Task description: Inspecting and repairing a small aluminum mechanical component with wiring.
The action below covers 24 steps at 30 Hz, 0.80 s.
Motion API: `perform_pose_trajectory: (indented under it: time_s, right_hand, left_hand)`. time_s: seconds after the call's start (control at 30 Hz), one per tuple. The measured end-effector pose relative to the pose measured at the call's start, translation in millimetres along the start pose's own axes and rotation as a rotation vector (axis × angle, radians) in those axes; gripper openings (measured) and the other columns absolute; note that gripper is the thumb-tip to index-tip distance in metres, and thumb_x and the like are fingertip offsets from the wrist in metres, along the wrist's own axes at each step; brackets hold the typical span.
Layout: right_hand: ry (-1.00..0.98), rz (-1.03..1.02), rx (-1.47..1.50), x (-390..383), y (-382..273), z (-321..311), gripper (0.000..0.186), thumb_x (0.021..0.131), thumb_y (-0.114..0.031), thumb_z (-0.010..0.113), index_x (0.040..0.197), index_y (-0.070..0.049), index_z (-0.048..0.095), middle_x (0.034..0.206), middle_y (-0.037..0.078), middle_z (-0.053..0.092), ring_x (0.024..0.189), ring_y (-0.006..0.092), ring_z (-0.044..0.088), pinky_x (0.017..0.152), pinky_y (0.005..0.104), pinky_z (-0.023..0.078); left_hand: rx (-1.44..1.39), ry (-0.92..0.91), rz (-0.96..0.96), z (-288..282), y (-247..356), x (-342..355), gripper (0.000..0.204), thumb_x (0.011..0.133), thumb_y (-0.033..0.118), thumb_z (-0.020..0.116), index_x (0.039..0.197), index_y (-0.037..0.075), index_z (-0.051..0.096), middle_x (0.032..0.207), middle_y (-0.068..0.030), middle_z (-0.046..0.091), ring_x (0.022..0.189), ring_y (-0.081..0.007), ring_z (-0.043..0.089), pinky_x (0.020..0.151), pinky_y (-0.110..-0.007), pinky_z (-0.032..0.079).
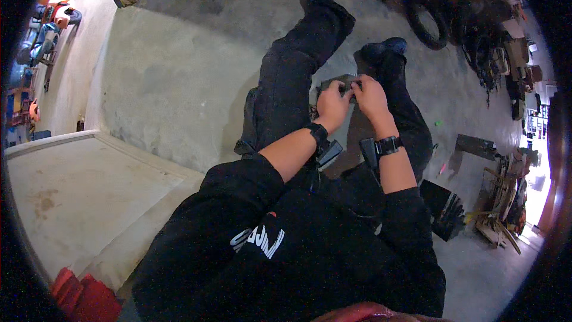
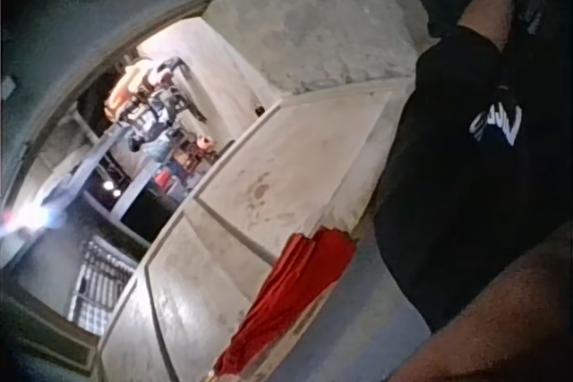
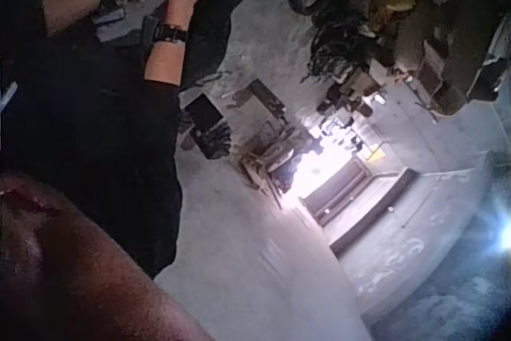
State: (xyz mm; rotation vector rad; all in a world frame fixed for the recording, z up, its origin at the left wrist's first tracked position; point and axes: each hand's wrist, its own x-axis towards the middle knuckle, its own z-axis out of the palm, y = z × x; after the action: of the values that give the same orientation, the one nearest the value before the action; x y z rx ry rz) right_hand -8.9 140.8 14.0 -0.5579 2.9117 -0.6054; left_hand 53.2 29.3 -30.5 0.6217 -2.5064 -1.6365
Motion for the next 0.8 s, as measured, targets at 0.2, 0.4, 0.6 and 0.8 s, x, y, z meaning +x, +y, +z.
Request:
perform_pose_trajectory:
  time_s: [0.2,0.4,0.6,0.8]
  right_hand:
    - [-0.065,-0.030,-0.132,3.1,-10.4,-2.1,0.020,0.086,-0.021,0.063,0.097,-0.005,0.067,0.093,0.018,0.067,0.090,0.0375,0.064,0.078,0.0469,0.051]
    - [-0.128,0.090,-0.138,6.9,-23.0,-10.7,0.021,0.081,-0.020,0.067,0.096,-0.006,0.069,0.089,0.019,0.068,0.088,0.0374,0.065,0.077,0.0456,0.051]
    - [-0.087,0.096,-0.079,5.3,-16.6,-4.5,0.021,0.082,-0.021,0.067,0.094,-0.003,0.069,0.085,0.020,0.067,0.086,0.0380,0.065,0.076,0.0463,0.050]
    - [-0.102,0.057,-0.119,5.3,-14.4,-7.9,0.022,0.084,-0.020,0.065,0.096,-0.002,0.068,0.087,0.021,0.067,0.086,0.0386,0.064,0.077,0.0473,0.050]
  left_hand:
    - [0.008,0.007,0.005,0.1,-2.2,-0.1,0.036,0.082,0.028,0.071,0.107,0.002,0.063,0.086,-0.0219,0.069,0.083,-0.0400,0.066,0.072,-0.048,0.051]
    - [-0.021,-0.037,0.011,-6.1,4.4,-2.6,0.040,0.084,0.031,0.069,0.109,0.000,0.063,0.089,-0.0245,0.068,0.086,-0.0421,0.066,0.074,-0.050,0.051]
    - [0.018,-0.021,-0.007,-5.6,5.8,-3.5,0.038,0.085,0.031,0.069,0.108,0.002,0.063,0.091,-0.0232,0.069,0.089,-0.0411,0.065,0.076,-0.049,0.051]
    - [0.010,-0.053,-0.014,-4.1,2.4,-0.9,0.036,0.084,0.029,0.069,0.108,0.003,0.063,0.093,-0.0228,0.069,0.090,-0.0399,0.066,0.077,-0.047,0.051]
